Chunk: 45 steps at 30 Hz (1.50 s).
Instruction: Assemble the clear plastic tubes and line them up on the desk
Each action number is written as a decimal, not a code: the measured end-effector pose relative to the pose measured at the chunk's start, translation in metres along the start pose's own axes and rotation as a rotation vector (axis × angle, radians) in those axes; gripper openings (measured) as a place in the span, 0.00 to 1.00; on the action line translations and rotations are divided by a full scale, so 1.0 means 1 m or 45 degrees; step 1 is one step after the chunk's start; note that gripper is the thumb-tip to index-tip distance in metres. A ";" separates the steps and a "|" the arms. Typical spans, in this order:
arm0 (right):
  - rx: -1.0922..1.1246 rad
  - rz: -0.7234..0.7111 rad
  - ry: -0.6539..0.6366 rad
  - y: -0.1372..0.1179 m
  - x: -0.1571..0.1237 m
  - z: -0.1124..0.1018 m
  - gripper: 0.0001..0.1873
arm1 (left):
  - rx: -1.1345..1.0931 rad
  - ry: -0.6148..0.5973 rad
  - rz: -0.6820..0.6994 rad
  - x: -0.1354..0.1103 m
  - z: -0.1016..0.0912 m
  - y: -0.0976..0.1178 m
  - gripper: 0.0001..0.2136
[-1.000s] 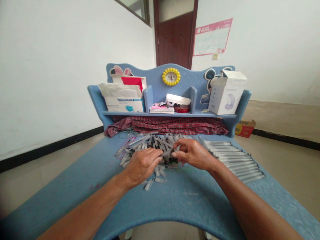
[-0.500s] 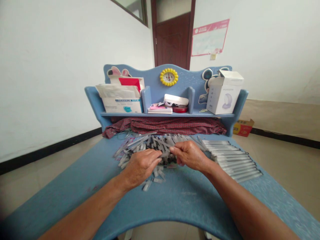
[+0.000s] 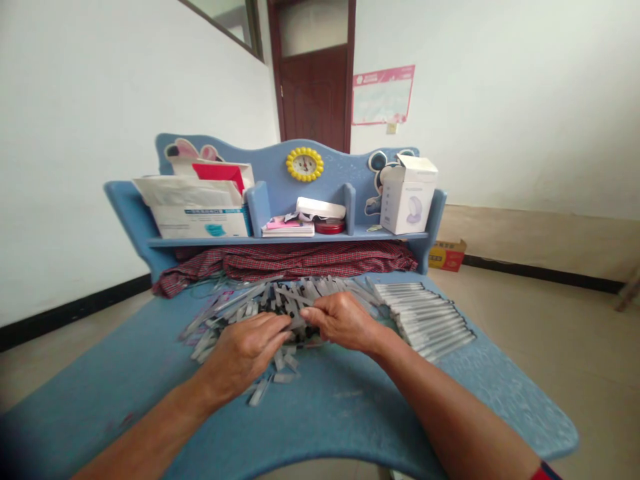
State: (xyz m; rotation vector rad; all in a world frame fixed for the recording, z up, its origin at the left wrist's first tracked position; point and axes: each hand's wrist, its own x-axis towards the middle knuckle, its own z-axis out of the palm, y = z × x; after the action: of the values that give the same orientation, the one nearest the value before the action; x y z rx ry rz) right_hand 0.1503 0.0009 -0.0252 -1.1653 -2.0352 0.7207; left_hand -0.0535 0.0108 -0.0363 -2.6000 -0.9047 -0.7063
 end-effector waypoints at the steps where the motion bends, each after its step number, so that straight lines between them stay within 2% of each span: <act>1: -0.001 0.007 -0.006 0.000 0.000 0.000 0.25 | -0.003 -0.002 -0.001 0.000 0.000 0.000 0.05; 7: 0.028 -0.020 0.023 0.003 -0.001 0.001 0.20 | -0.014 0.056 0.000 -0.002 0.000 0.001 0.06; 16: 0.257 0.254 -0.083 0.000 0.000 0.009 0.24 | 0.096 -0.087 -0.050 -0.002 -0.005 0.007 0.05; 25: 0.456 0.360 0.068 0.009 0.003 0.001 0.23 | 0.053 -0.148 -0.182 0.000 -0.012 0.000 0.06; 29: 0.473 0.412 0.069 0.011 0.003 -0.002 0.22 | 0.051 -0.233 -0.189 0.000 -0.011 -0.002 0.06; 33: 0.412 0.474 0.040 0.012 0.004 -0.003 0.22 | 0.070 -0.241 -0.182 -0.001 -0.010 0.000 0.06; 35: 0.304 0.504 0.009 0.013 0.005 -0.004 0.22 | 0.072 -0.230 -0.174 0.000 -0.009 0.001 0.05; 37: 0.027 0.449 0.071 0.012 0.004 -0.006 0.21 | 0.072 -0.220 -0.180 0.000 -0.009 0.000 0.05; 39: -0.404 0.280 0.243 0.006 0.002 -0.007 0.18 | 0.072 -0.209 -0.194 -0.001 -0.008 -0.002 0.05; 41: -0.824 0.028 0.356 -0.002 -0.001 -0.004 0.13 | 0.059 -0.193 -0.196 -0.001 -0.006 -0.003 0.05; 43: -1.086 -0.230 0.263 -0.012 -0.003 0.001 0.10 | 0.033 -0.170 -0.185 -0.001 -0.004 -0.003 0.06; 45: -1.221 -0.404 0.109 -0.019 -0.003 0.008 0.07 | 0.003 -0.160 -0.168 -0.001 -0.003 -0.003 0.06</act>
State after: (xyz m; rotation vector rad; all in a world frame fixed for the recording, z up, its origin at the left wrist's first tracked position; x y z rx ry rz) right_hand 0.1359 -0.0114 -0.0169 -1.2503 -2.4628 -0.5315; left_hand -0.0572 0.0110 -0.0338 -2.6258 -1.1220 -0.5796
